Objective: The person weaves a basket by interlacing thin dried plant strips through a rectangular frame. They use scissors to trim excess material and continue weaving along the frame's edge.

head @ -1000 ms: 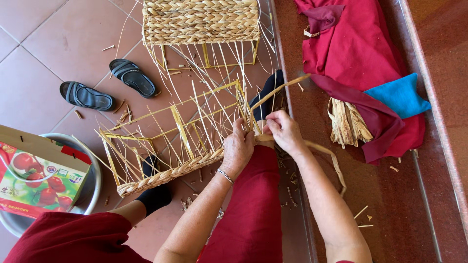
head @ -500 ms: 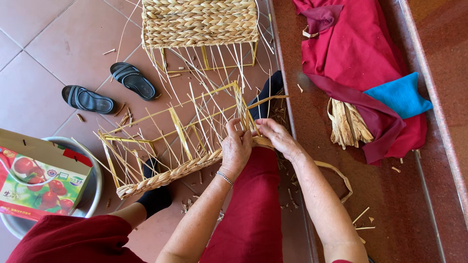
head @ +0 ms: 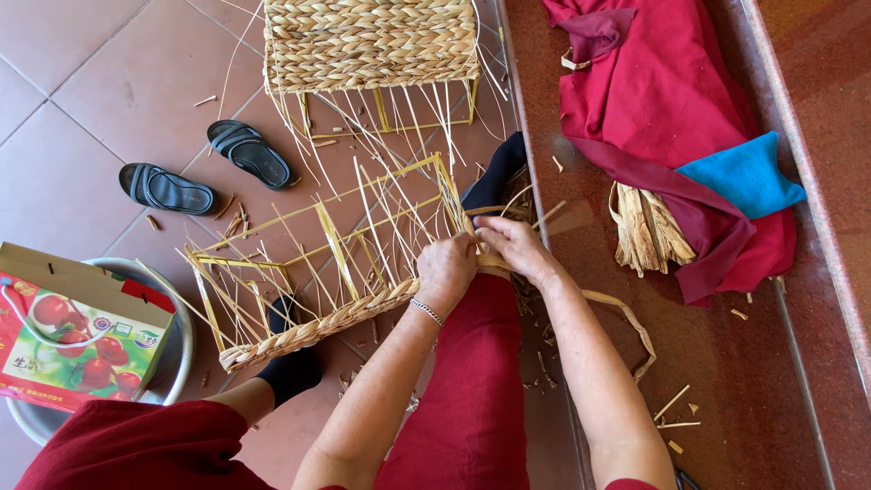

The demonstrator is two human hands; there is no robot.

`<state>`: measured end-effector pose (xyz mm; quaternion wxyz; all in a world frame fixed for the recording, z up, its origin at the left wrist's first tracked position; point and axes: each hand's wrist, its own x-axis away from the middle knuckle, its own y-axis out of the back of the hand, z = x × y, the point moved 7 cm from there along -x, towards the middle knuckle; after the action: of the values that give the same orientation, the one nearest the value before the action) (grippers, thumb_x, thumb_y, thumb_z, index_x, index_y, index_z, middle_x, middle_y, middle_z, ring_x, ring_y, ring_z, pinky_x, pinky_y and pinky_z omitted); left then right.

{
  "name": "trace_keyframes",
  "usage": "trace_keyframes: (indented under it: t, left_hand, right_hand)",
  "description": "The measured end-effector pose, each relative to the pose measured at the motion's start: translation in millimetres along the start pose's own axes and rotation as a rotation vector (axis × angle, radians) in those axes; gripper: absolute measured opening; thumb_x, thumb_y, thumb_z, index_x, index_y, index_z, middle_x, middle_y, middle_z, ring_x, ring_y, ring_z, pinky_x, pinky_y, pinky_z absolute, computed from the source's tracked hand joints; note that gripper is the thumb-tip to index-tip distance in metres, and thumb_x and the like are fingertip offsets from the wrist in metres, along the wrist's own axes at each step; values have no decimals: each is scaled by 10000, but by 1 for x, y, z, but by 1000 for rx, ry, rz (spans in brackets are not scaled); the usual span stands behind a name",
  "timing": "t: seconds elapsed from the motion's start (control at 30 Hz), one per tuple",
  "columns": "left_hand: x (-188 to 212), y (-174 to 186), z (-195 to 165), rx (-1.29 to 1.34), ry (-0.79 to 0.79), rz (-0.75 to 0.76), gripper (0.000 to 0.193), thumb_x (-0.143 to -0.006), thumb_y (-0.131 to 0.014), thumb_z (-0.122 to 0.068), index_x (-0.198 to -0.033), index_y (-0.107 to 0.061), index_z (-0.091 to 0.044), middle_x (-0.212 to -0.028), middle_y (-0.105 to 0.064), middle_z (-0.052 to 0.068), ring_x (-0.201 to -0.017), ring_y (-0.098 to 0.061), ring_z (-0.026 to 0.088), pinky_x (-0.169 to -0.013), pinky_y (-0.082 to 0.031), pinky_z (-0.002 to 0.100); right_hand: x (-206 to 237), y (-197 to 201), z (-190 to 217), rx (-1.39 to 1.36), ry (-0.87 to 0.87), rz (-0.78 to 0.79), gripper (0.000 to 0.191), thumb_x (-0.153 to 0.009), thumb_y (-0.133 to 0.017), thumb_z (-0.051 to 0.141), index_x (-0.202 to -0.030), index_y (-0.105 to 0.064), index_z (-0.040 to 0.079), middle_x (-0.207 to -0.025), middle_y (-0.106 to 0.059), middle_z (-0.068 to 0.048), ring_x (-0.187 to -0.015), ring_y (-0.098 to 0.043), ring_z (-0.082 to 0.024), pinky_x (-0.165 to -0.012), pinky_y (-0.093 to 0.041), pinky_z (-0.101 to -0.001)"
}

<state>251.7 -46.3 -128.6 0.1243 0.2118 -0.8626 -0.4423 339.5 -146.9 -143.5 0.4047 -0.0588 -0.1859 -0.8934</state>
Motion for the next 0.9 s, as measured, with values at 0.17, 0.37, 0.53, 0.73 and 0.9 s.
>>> trace_keyframes:
  t: [0.17, 0.37, 0.53, 0.73, 0.9]
  left_hand:
    - [-8, -14, -6, -250, -196, 312, 283, -1023, -521, -240, -940, -724, -61, -819, -735, 143, -708, -764, 289, -637, -624, 440]
    - [-15, -14, -2, -73, -48, 355, 282, -946, -532, -274, -957, -748, -93, -858, -752, 186, -806, -744, 357, -780, -595, 487]
    - [-7, 7, 5, 138, 24, 59, 272, -815, -693, -255, -1018, -644, -80, -818, -739, 182, -782, -726, 379, -727, -577, 499]
    - [10, 5, -5, 98, -140, -70, 312, -908, -670, -179, -1178, -533, -105, -881, -739, 145, -677, -726, 355, -603, -577, 490]
    - [14, -6, -7, -92, -159, -29, 416, -966, -599, -191, -1344, -533, -32, -836, -734, 163, -676, -732, 339, -547, -582, 468]
  right_hand:
    - [-4, -18, 2, -543, -113, 148, 478, -970, -636, 151, -1412, -567, -18, -1222, -689, -83, -1078, -667, -125, -927, -568, -283]
    - [4, -17, 4, -475, -168, 56, 370, -970, -647, 122, -1299, -671, -45, -1119, -744, -72, -998, -696, -122, -882, -582, -272]
    - [5, -18, -3, -537, -213, 15, 361, -993, -659, 140, -1314, -685, -24, -1087, -732, -70, -936, -657, -120, -818, -559, -267]
    - [-2, -18, -5, -572, -164, 51, 364, -957, -679, 142, -1278, -669, -29, -1134, -740, -70, -1010, -690, -118, -900, -563, -267]
    - [-1, -19, -9, -628, -185, 63, 361, -976, -674, 168, -1276, -670, -32, -1135, -734, -87, -1018, -687, -134, -894, -573, -285]
